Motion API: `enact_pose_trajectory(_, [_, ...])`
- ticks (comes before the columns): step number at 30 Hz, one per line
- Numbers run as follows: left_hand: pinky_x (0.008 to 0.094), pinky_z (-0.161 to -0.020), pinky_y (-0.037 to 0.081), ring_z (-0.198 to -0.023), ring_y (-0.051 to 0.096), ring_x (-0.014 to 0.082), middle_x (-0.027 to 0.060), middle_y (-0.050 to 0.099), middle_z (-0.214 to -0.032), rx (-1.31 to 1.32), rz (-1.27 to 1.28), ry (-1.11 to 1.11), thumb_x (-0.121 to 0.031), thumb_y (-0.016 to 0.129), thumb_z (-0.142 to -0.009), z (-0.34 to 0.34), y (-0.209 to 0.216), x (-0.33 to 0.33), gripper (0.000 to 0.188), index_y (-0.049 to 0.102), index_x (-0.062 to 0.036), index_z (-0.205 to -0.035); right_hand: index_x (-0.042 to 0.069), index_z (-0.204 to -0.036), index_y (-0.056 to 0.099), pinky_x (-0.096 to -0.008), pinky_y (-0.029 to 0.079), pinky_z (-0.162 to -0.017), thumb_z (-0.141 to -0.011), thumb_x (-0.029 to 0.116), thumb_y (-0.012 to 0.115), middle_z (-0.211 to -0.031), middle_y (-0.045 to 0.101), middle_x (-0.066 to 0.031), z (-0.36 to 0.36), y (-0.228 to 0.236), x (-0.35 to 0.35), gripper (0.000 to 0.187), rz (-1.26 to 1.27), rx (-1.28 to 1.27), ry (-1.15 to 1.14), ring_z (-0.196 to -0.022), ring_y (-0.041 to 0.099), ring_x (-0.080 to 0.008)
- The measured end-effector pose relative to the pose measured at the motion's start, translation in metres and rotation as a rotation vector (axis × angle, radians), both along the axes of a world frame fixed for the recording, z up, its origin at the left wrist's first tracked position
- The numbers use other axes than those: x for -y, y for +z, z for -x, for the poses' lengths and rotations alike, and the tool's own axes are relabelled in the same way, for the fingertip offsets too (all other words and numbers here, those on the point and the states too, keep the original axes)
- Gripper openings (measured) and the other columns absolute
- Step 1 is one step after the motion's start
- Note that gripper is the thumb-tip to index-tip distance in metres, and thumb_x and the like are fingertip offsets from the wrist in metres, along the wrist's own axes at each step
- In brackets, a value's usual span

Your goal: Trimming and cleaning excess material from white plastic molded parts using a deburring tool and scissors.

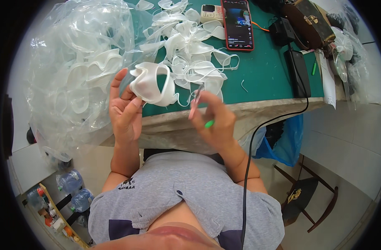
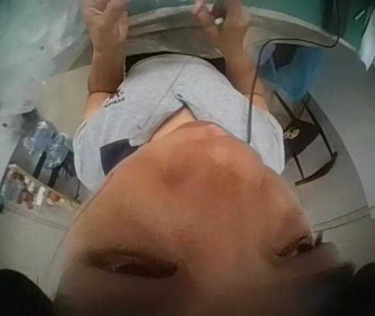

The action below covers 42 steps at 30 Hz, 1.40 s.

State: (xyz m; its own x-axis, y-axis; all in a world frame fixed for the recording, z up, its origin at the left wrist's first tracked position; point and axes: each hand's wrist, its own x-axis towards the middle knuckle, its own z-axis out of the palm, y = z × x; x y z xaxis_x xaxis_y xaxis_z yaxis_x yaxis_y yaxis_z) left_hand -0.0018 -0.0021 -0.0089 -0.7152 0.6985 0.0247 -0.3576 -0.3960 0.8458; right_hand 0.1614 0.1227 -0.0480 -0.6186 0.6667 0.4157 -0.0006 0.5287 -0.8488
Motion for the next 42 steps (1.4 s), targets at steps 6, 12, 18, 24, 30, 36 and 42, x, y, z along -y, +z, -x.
enact_pose_trajectory(6, [0.0296,-0.094,0.042,-0.100,0.059,0.0148,0.0117,0.062,-0.108,0.061,-0.017,-0.018,0.007,0.059,-0.080,0.009,-0.004,0.002,0.067,0.027,-0.0025,-0.138,0.000,-0.119,0.053,-0.0184,0.047,-0.058,-0.080,0.000,0.064,-0.081,0.068,-0.0040,-0.036,-0.005,0.024,0.040,0.453,0.158,0.300,-0.065,0.059,-0.0037])
enact_pose_trajectory(12, [0.0300,-0.093,0.042,-0.099,0.057,0.0152,0.0120,0.060,-0.112,0.252,-0.042,-0.123,0.007,0.060,-0.080,0.019,-0.011,-0.005,0.058,0.032,-0.0024,-0.130,0.001,-0.107,0.063,-0.0264,0.052,-0.071,-0.080,0.011,0.068,-0.089,0.069,-0.0089,-0.115,-0.025,0.016,0.029,0.489,0.670,0.305,-0.080,0.067,-0.0124])
enact_pose_trajectory(18, [0.0288,-0.092,0.041,-0.097,0.057,0.0145,0.0119,0.060,-0.111,0.186,-0.074,-0.186,0.006,0.060,-0.081,0.037,0.001,-0.014,0.059,0.031,-0.0029,-0.131,0.000,-0.093,0.065,-0.0250,0.050,-0.065,-0.079,0.016,0.070,-0.082,0.064,-0.0063,-0.278,-0.016,-0.048,0.022,0.927,1.147,0.198,-0.070,0.063,-0.0124])
enact_pose_trajectory(24, [0.0288,-0.091,0.042,-0.098,0.057,0.0144,0.0118,0.060,-0.110,0.173,-0.099,-0.211,0.004,0.057,-0.082,0.026,-0.001,-0.037,0.056,0.030,-0.0039,-0.131,0.001,-0.096,0.059,-0.0245,0.049,-0.063,-0.077,0.028,0.075,-0.086,0.062,-0.0069,-0.187,0.116,-0.092,0.037,0.568,0.369,-0.126,-0.071,0.062,-0.0133])
enact_pose_trajectory(30, [0.0276,-0.088,0.045,-0.104,0.058,0.0176,0.0148,0.058,-0.117,-0.036,0.019,-0.216,0.006,0.052,-0.086,0.015,0.000,-0.045,0.055,0.025,-0.0053,-0.133,0.001,-0.104,0.055,-0.0187,0.041,-0.055,-0.082,0.019,0.071,-0.085,0.063,-0.0051,0.029,0.086,-0.083,0.033,0.292,0.140,0.384,-0.073,0.058,-0.0078])
enact_pose_trajectory(36, [0.0270,-0.086,0.048,-0.104,0.059,0.0184,0.0155,0.055,-0.121,-0.135,0.084,-0.114,0.006,0.052,-0.085,0.017,0.007,-0.043,0.059,0.023,-0.0056,-0.135,0.004,-0.097,0.057,-0.0171,0.034,-0.054,-0.076,0.006,0.075,-0.079,0.055,0.0033,0.086,0.069,-0.077,0.028,0.213,0.365,0.467,-0.067,0.040,-0.0005])
enact_pose_trajectory(42, [0.0273,-0.087,0.047,-0.102,0.059,0.0178,0.0145,0.056,-0.119,-0.190,0.157,-0.019,-0.001,0.061,-0.086,0.017,-0.016,-0.047,0.059,0.026,-0.0029,-0.133,0.003,-0.095,0.056,-0.0146,0.035,-0.059,-0.076,0.003,0.076,-0.081,0.052,0.0058,0.084,0.063,-0.076,0.027,0.452,0.223,0.428,-0.074,0.042,0.0015])
